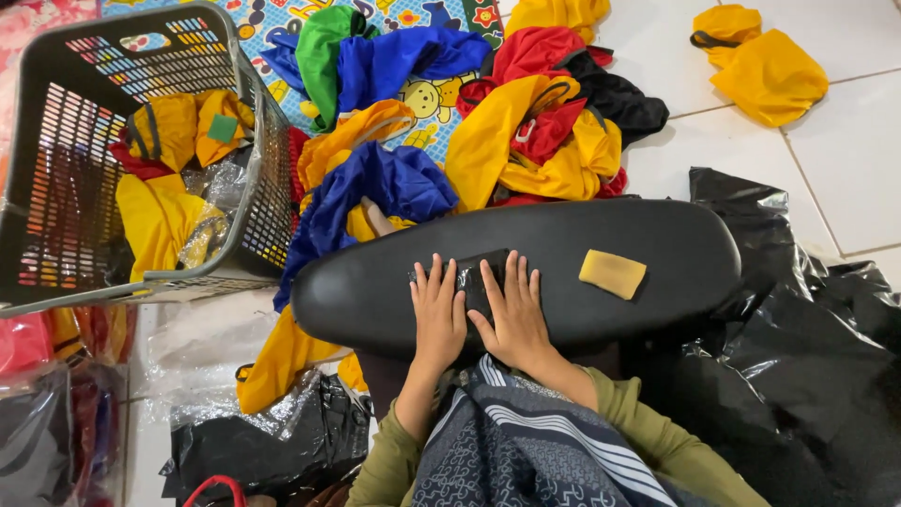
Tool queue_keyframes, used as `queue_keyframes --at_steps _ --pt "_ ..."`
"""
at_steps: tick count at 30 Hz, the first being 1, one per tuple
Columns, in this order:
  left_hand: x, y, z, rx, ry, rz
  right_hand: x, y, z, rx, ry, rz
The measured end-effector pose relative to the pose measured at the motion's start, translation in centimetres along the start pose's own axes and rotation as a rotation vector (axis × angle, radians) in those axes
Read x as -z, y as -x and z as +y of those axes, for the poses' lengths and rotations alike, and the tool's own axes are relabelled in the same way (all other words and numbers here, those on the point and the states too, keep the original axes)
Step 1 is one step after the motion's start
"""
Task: Folding fabric covers, placing them into plastic bags, and trimming excess threads with scissors.
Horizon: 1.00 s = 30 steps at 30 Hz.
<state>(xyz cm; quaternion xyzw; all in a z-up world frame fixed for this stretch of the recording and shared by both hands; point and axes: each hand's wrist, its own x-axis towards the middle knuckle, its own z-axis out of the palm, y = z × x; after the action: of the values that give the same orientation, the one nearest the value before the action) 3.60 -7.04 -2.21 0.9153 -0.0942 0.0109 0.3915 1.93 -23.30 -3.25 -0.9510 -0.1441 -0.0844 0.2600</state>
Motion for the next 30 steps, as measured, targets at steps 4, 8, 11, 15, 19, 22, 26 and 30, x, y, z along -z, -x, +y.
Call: queue_keyframes --at_steps 4,8,11,15,19,22,26,30 --pt "1.4 -0.9 -0.2 0.03 -0.055 -0.059 0.7 -0.3 -0.4 -0.007 -0.013 -0.009" --pt "1.9 -1.9 -0.1 0.015 0.034 -0.046 2.1 -0.7 -0.8 -0.095 -0.261 -0.037" --pt "1.6 -2.6 0.4 -0.014 0.123 0.027 3.8 -1.0 -1.8 -0.177 -0.498 0.006" --pt "2.3 -3.7 4.8 -0.164 0.274 0.135 7.1 -1.6 -2.1 -0.109 -0.664 0.277" --pt "2.4 -4.6 7.9 -0.313 0.349 0.093 12.3 -0.8 -0.6 -0.084 -0.627 0.471" --pt "2.4 -5.9 9.4 -0.431 0.366 0.078 16.9 1.8 2.3 -0.123 -0.425 0.632" --pt "2.5 -8.4 9.8 -0.544 0.286 -0.031 23.6 7.8 7.4 -0.244 -0.139 0.821" --pt "1.8 -12.9 8.3 -0.611 0.112 -0.187 27.4 15.2 13.8 -0.435 -0.028 0.888"
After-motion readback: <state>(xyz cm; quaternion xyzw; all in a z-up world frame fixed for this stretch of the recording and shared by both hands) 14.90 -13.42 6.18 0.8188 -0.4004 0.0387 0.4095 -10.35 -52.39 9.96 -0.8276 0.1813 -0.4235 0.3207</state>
